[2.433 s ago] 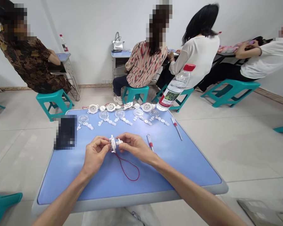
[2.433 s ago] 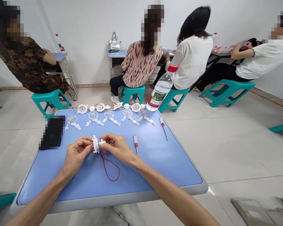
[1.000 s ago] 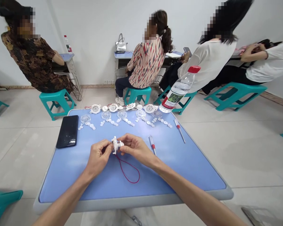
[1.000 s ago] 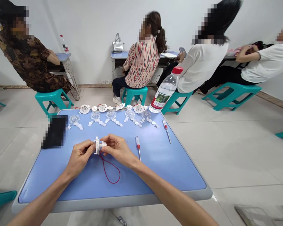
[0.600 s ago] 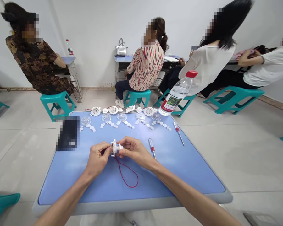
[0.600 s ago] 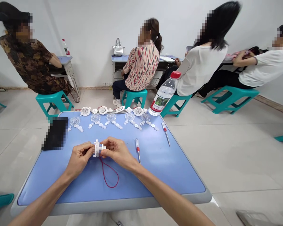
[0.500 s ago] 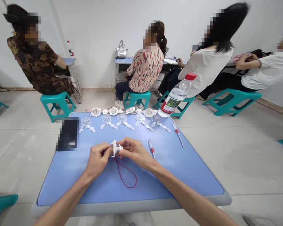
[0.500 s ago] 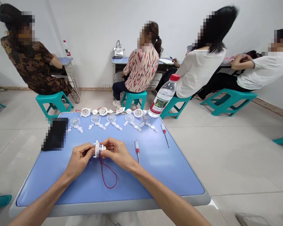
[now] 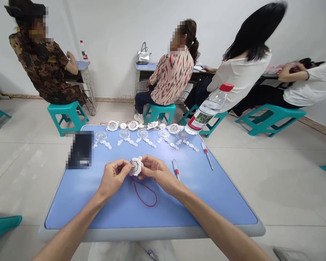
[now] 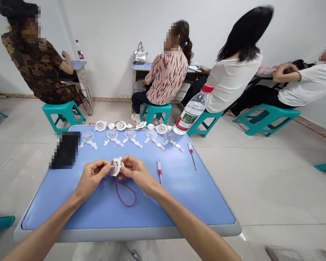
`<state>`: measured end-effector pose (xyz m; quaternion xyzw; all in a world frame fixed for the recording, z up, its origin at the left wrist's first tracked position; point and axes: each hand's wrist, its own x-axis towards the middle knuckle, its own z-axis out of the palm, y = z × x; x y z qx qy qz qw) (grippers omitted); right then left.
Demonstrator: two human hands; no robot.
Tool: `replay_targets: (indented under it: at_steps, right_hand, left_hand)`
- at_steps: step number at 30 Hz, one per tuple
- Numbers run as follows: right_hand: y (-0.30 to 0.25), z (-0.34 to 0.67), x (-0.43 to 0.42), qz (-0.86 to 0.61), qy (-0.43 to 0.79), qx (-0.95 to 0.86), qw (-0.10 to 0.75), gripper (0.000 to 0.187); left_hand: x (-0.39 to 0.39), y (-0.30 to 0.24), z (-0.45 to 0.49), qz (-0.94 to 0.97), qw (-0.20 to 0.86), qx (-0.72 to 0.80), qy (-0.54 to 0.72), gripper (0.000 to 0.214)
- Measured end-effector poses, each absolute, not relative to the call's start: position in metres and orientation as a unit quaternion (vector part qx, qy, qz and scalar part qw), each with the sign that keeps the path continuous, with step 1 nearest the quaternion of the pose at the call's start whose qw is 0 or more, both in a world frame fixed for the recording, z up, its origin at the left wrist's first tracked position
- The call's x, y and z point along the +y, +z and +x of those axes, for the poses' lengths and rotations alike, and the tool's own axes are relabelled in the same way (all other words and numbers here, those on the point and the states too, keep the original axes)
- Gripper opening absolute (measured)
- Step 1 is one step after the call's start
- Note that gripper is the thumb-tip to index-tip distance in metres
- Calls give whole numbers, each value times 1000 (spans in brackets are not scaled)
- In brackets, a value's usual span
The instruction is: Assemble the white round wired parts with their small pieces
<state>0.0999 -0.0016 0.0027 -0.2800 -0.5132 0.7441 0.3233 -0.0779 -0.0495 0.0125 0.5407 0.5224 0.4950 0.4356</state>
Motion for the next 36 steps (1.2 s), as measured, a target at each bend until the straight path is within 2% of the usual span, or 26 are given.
replay_targets:
  at_steps: [14, 27, 36]
  right_hand:
    - [0, 97, -4, -281, 760, -490, 322, 35]
    - [-11, 91, -5, -269, 735, -512, 355, 33]
    - [-18, 88, -5, -266, 730, -520, 356, 31]
  left_hand:
    - [-49, 15, -79, 511, 462, 510, 515, 19]
    - [-50, 10, -81, 499, 476, 507, 517, 16]
    - [-53, 11, -82, 528, 444, 521, 502, 17]
